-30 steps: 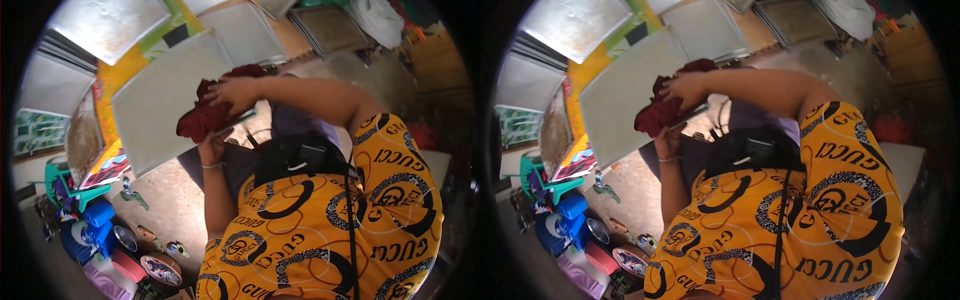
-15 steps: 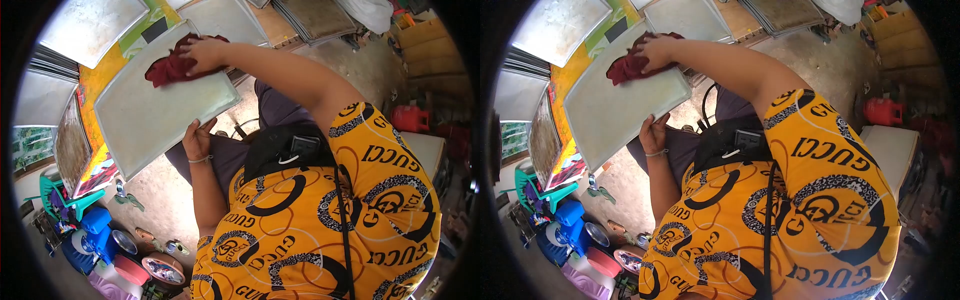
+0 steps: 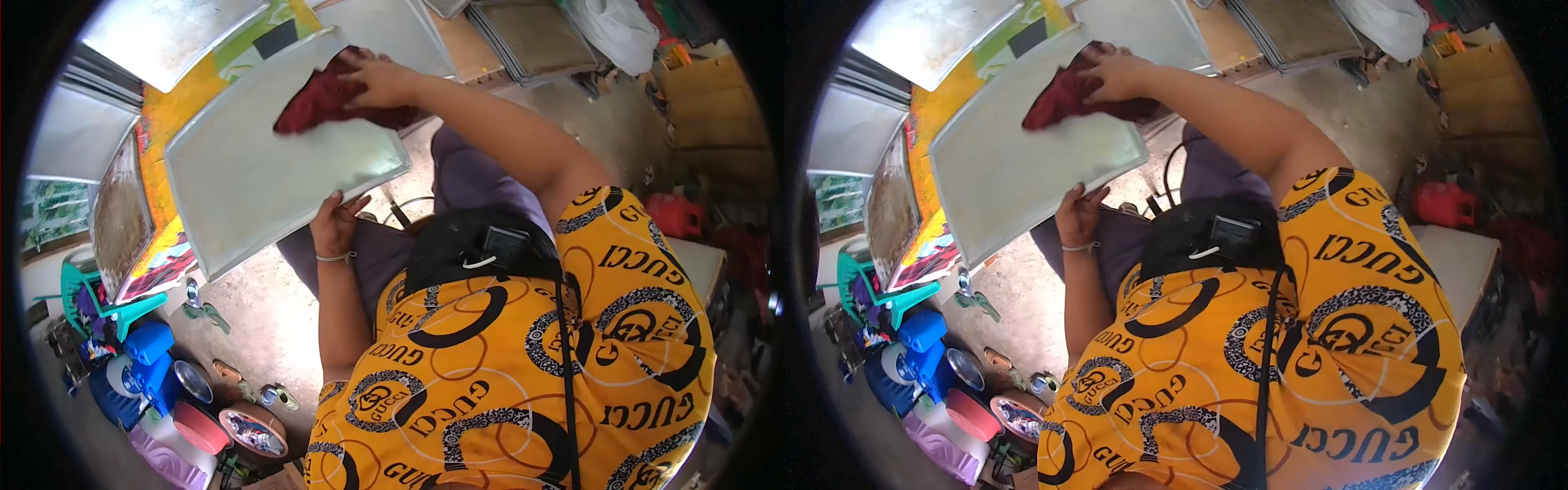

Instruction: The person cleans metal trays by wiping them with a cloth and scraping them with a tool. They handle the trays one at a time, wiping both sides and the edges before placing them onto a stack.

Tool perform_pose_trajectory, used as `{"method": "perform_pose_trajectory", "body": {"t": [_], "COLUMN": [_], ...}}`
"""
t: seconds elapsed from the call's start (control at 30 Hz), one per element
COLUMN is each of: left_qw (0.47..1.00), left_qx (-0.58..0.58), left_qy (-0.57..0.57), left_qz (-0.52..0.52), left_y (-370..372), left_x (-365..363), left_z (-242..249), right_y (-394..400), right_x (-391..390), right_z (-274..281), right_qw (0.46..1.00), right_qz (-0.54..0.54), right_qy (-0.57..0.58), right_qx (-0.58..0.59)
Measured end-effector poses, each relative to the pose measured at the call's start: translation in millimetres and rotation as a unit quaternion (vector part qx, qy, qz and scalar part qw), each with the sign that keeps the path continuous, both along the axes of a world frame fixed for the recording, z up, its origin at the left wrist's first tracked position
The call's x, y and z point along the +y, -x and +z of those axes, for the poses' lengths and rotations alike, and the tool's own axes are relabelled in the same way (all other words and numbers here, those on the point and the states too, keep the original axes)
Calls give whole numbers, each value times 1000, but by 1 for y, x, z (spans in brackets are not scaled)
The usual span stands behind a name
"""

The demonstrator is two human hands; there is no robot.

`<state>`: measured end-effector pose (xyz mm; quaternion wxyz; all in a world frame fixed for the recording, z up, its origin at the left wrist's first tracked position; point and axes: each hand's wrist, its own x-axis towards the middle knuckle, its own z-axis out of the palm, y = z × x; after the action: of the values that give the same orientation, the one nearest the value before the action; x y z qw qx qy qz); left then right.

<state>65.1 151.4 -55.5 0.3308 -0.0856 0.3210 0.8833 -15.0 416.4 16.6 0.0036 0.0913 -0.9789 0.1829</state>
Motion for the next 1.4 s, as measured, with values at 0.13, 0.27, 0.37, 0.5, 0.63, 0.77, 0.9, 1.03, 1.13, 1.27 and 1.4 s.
{"method": "perform_pose_trajectory", "body": {"t": [0.13, 0.27, 0.37, 0.5, 0.63, 0.77, 0.9, 1.03, 1.13, 1.27, 1.4], "left_qw": [998, 984, 938, 921, 931, 937, 928, 838, 818, 719, 639], "left_qx": [39, -8, -5, 108, 54, 140, 253, 345, 380, 461, 524], "left_qy": [-48, -27, -153, -44, 59, -4, -33, 12, 7, 138, 286], "left_qz": [0, 174, 311, 371, 357, 319, 271, 422, 432, 501, 485], "left_y": [-4, -7, 27, 47, 64, 33, 8, -6, -7, 1, 18], "left_x": [1, -9, -102, -183, -208, -192, -175, -135, -145, -137, -131], "left_z": [8, 37, -15, 33, 27, 87, 144, 232, 269, 327, 333], "right_y": [35, 31, 39, 37, 37, 25, 11, 1, 2, 20, 33], "right_x": [-6, -13, -5, -9, -6, 7, 6, -22, -51, -83, -108], "right_z": [3, 14, 1, 12, -1, -5, -13, 0, 19, 57, 86], "right_qw": [986, 967, 959, 950, 946, 921, 906, 883, 853, 882, 864], "right_qz": [-87, -142, -141, -157, -154, -118, -101, -86, -49, -29, 1], "right_qy": [145, 207, 244, 264, 285, 370, 407, 459, 519, 470, 501], "right_qx": [-3, -25, -37, -60, -26, -23, -61, -40, 16, 13, 53]}}
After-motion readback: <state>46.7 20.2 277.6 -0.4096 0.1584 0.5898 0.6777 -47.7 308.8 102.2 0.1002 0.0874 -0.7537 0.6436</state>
